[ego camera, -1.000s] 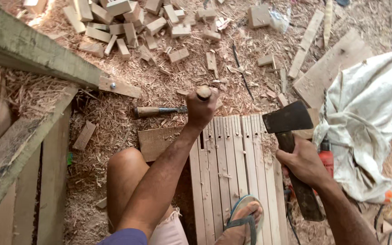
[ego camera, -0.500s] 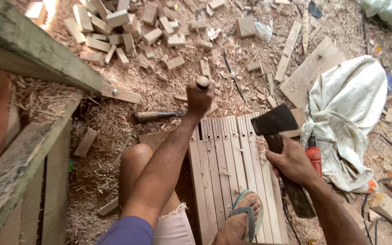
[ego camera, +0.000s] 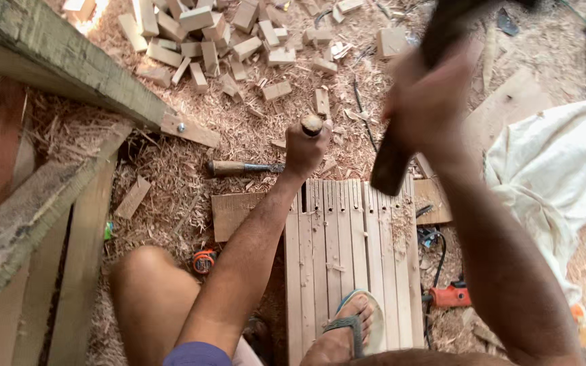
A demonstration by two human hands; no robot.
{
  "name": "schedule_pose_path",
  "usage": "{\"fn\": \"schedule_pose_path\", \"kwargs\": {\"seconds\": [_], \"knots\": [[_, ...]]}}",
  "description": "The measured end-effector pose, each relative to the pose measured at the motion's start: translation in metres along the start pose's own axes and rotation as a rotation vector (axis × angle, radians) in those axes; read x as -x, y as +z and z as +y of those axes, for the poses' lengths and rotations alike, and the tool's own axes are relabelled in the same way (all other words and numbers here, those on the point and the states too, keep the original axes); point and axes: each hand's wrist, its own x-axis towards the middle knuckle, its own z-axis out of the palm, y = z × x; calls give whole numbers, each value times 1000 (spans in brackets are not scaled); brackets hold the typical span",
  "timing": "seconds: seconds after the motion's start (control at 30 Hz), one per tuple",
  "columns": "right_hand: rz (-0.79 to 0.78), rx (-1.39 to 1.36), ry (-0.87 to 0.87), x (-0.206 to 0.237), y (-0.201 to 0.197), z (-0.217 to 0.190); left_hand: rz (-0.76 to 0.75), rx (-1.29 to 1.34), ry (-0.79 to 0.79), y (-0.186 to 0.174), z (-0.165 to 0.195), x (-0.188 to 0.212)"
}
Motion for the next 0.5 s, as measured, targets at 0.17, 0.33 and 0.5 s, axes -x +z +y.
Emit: {"fn": "schedule_pose_path", "kwargs": {"seconds": [0.17, 0.33, 0.5], "knots": [[-666, 544, 516, 6, 40, 51, 20, 418, -270, 1, -5, -4], [-411, 339, 356, -18, -10, 50, 104, 298, -368, 5, -30, -38], [-132, 4, -52, -71, -5, 44, 44, 286, -395, 10, -34, -47]]}}
